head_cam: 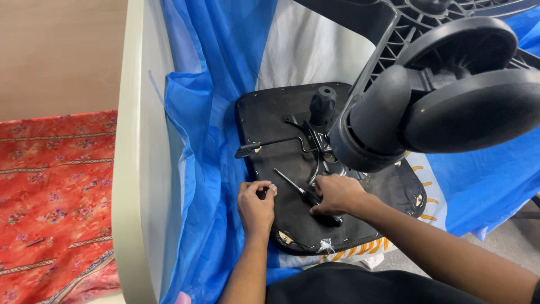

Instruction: The person works on an office chair seat placed upside down on the floor, unscrewing and removing screws from the metal mechanism plate under the seat with a screwdriver, handling the black plastic gas-lift cover and small screws, and tightening screws back into the seat plate.

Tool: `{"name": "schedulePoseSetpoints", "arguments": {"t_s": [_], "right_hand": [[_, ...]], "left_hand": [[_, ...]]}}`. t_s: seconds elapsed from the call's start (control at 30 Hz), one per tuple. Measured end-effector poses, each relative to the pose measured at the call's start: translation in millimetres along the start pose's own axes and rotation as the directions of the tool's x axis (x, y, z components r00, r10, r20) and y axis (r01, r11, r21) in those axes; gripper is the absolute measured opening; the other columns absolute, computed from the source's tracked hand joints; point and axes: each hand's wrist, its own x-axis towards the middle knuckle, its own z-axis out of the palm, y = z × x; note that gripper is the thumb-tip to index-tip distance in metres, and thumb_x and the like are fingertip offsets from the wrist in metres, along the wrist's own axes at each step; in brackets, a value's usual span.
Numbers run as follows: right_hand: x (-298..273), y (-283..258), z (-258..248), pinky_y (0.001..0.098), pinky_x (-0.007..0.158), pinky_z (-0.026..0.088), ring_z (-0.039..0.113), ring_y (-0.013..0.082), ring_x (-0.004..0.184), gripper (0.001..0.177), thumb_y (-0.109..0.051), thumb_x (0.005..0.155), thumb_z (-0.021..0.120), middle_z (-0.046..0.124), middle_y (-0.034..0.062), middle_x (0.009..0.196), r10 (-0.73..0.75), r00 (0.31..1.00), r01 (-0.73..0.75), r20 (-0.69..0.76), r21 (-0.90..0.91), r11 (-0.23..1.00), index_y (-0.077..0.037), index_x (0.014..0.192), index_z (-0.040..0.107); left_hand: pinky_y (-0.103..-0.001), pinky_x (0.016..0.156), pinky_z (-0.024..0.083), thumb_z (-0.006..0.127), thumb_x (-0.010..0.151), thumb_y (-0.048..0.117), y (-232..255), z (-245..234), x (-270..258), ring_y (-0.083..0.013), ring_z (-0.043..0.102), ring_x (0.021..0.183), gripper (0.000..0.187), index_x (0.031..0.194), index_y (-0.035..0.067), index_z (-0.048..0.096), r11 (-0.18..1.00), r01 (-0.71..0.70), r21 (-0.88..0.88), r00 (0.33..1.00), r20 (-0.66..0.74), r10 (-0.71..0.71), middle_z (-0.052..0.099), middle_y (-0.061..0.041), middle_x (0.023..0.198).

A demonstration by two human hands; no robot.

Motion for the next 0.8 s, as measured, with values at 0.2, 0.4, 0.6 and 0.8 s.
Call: {"name": "schedulePoseSetpoints", "arguments": {"t_s": [0.2,0.4,0.6,0.8], "right_hand": [[-8,8,6,0.0458,0.090,0.054,0.071,0.0347,0.098,0.047,-0.032,0.075,0.079,0.075,0.0145,0.099,-0.112,0.978,0.147,-0.175,0.202,0.968,-0.009,0.109,0.057],[-32,11,-21,0.0398,0.087,0.055,0.072,0.0256,0.100,0.039,-0.028,0.078,0.080,0.075,0.0095,0.102,-0.085,0.876,0.336,-0.475,0.472,0.815,-0.009,0.110,0.068],[-70,-2,-47,0.0354,0.078,0.059,0.074,0.0190,0.088,0.050,-0.030,0.073,0.092,0.076,0.0092,0.094,-0.052,0.745,0.452,-0.665,0.445,0.773,-0.005,0.108,0.067],[-87,-23,-49,0.0291,0.073,0.059,0.077,0.0140,0.082,0.049,-0.023,0.081,0.084,0.078,0.0082,0.092,-0.063,0.767,0.528,-0.638,0.572,0.628,-0.005,0.120,0.061]], "left_hand": [[-0.040,0.091,0.051,0.076,0.079,0.011,-9,-3,-6,-0.0284,0.062,0.103,0.022,0.100,0.016,0.083,0.992,-0.124,0.038,0.992,0.002,0.124,0.065,-0.007,0.103],[-0.041,0.089,0.053,0.079,0.077,0.017,-5,-10,-15,-0.0278,0.067,0.099,0.027,0.103,0.012,0.076,0.996,-0.070,0.055,0.997,-0.017,0.071,0.068,-0.006,0.101],[-0.041,0.090,0.053,0.081,0.080,0.024,4,-17,-29,-0.0265,0.067,0.101,0.020,0.099,0.018,0.079,0.989,0.061,0.133,0.998,0.017,-0.063,0.067,-0.002,0.106],[-0.041,0.096,0.050,0.079,0.083,0.024,6,-18,-37,-0.0222,0.063,0.111,0.013,0.094,0.020,0.081,0.981,0.017,0.194,1.000,0.010,-0.019,0.068,0.001,0.108]]}}
